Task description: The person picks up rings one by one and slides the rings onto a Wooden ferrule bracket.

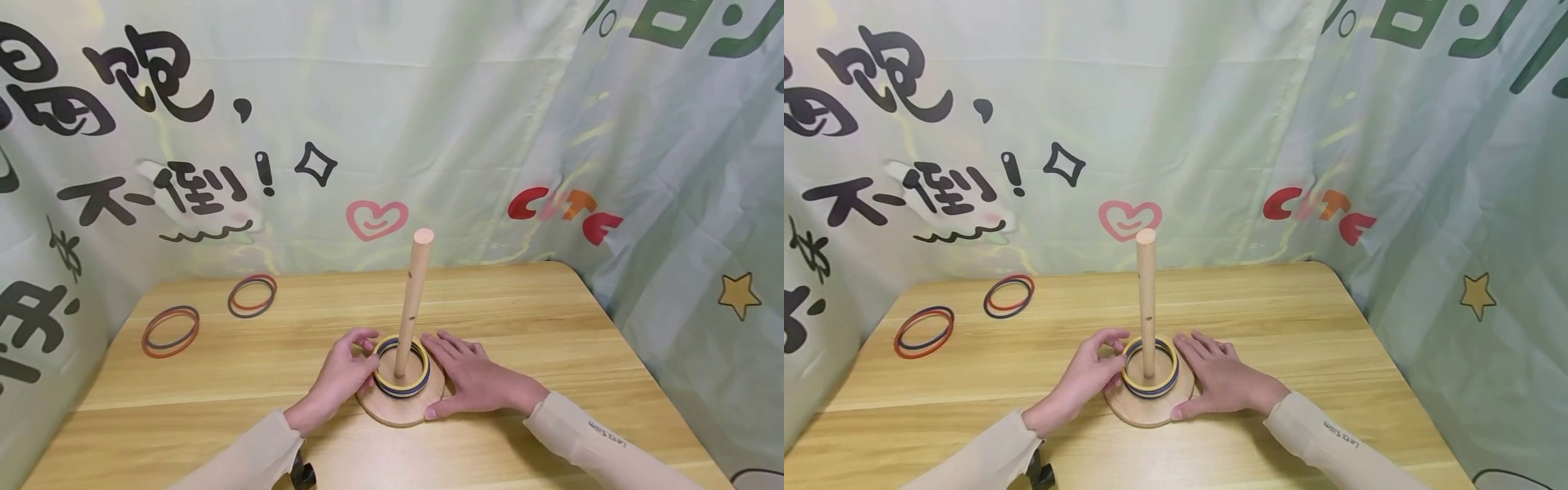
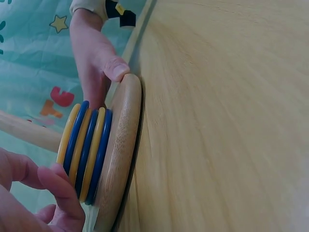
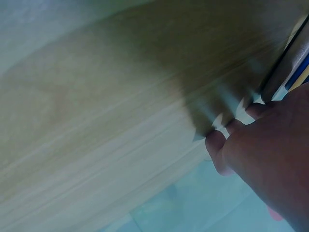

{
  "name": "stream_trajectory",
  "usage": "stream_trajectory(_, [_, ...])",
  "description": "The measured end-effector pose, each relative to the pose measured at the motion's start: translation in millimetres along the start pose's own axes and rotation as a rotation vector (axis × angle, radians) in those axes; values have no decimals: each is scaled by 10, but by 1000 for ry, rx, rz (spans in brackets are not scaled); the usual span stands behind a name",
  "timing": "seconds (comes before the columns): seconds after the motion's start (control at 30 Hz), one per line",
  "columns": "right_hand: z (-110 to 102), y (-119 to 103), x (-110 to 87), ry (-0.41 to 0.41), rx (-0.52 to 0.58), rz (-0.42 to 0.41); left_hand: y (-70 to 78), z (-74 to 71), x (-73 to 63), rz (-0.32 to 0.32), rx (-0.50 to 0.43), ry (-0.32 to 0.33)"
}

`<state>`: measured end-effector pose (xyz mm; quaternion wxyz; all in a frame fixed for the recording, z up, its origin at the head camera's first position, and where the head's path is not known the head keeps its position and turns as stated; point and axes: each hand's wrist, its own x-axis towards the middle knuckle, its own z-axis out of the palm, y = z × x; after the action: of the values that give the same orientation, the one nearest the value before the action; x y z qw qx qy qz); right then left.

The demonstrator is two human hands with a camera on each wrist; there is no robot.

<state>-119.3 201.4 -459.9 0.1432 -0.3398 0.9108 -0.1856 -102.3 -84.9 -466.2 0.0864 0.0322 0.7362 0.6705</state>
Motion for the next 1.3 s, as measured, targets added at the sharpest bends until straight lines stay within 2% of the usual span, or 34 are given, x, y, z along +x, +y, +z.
stream_trajectory(0.13, [1,3,-10,1,6,-4,-19,-97,-10,0,2,14])
stream_trajectory(0.23, [-1,6,-18,-1,10,-3,-32,-217,-19,6,31,48])
stream_trajectory(0.4, [2,26,-26,4,4,0,-25,-482,-23,12,167,146])
stream_trajectory(0.57, [12,44,-15,16,-11,-6,-15,-841,0,5,326,215])
stream_trajectory(0.77, [5,44,-7,16,-14,-13,37,-1256,85,-36,453,256])
stream_trajectory(1.0, [-10,20,0,11,-3,-18,26,-1662,231,-20,558,303])
stream_trajectory(1.13, [-5,2,-1,5,3,-17,-14,-1838,301,-25,641,318])
stream_trajectory(1.3, [-1,-1,-5,8,-1,-15,-48,-1972,390,-36,693,301])
